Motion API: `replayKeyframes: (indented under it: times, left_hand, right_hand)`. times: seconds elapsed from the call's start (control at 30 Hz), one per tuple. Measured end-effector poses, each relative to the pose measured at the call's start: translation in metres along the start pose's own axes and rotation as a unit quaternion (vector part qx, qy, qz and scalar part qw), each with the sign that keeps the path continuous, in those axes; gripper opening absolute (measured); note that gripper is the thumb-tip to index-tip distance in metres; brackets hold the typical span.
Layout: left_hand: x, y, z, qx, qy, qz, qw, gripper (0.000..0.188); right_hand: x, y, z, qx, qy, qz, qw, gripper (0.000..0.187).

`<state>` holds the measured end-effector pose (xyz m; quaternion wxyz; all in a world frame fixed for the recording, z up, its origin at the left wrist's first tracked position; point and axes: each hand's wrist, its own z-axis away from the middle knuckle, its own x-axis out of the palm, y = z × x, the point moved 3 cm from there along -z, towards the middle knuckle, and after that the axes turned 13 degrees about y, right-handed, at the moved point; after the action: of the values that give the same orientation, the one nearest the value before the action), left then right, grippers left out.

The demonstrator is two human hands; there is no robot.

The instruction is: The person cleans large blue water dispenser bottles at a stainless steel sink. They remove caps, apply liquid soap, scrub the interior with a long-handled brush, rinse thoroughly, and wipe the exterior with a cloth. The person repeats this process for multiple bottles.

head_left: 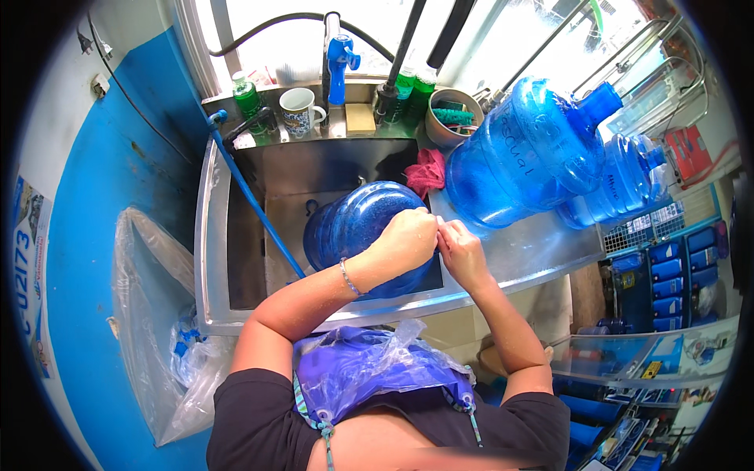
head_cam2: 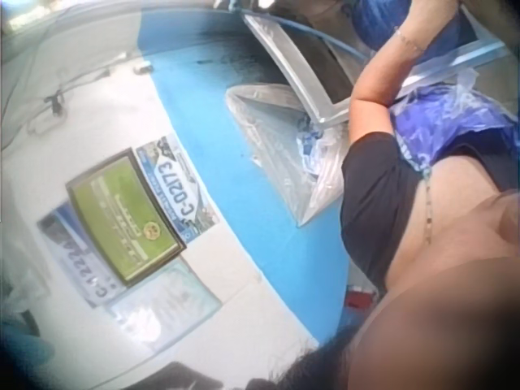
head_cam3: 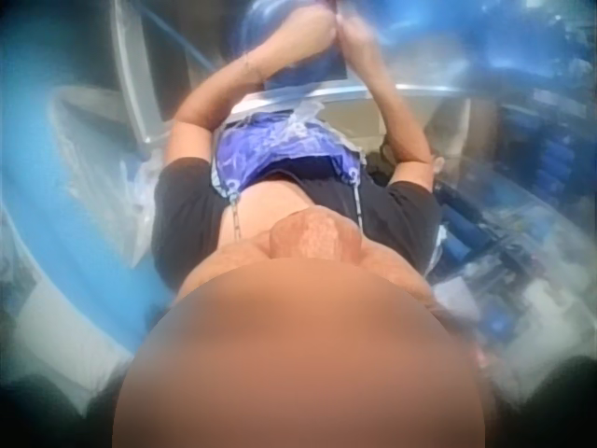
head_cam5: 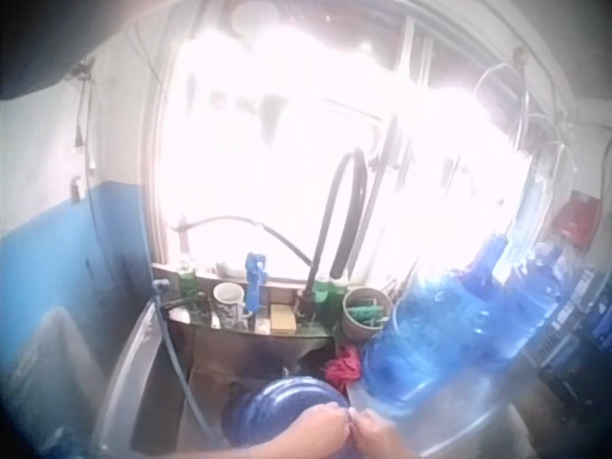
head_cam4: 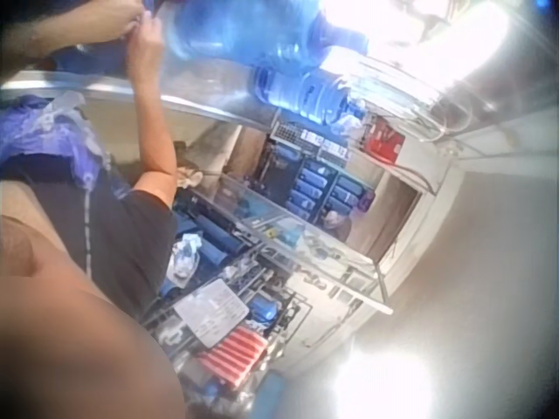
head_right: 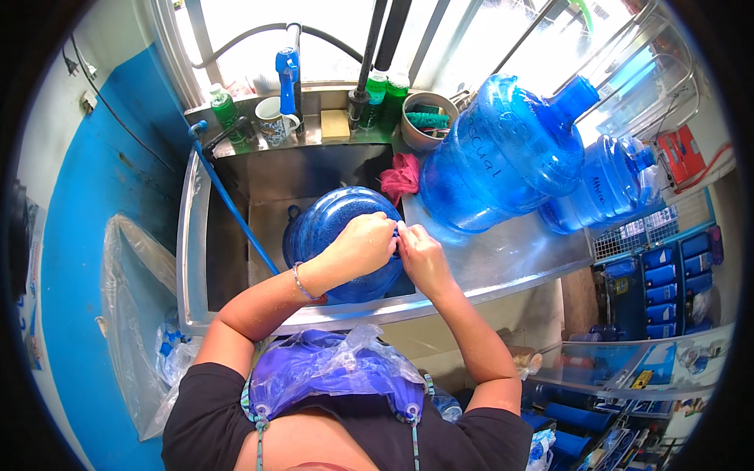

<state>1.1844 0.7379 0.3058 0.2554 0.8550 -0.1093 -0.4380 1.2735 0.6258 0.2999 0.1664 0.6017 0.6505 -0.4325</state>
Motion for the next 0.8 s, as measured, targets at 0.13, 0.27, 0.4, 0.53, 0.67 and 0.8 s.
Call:
replayKeyframes:
  times: [0.13,0.27,0.4,0.53,0.67,0.8]
  left_hand:
    - [0.017,0.014,-0.008,0.051,-0.039,-0.087,0.994,0.013]
    - [0.024,0.025,-0.006,0.093,-0.034,-0.189,0.977,0.012]
    - [0.023,0.015,-0.010,0.121,-0.041,-0.218,0.968,0.009]
    - [0.024,-0.023,-0.028,0.018,-0.029,-0.093,0.995,0.015]
    - [0.039,-0.064,-0.031,-0.057,-0.047,-0.015,0.997,0.021]
    - [0.044,-0.088,-0.024,-0.075,-0.031,-0.105,0.991,0.020]
  right_hand:
    - [-0.003,0.011,0.002,-0.029,0.000,-0.003,1.000,0.030]
    - [-0.004,0.019,-0.004,-0.064,0.010,-0.046,0.997,0.025]
    - [-0.001,0.026,-0.016,0.040,0.001,-0.070,0.997,0.009]
    - [0.006,0.032,-0.021,0.135,0.001,-0.098,0.986,0.011]
    - [0.013,0.038,-0.011,0.182,0.018,-0.146,0.972,0.014]
    - [0.023,0.043,0.011,0.327,-0.006,-0.251,0.911,0.022]
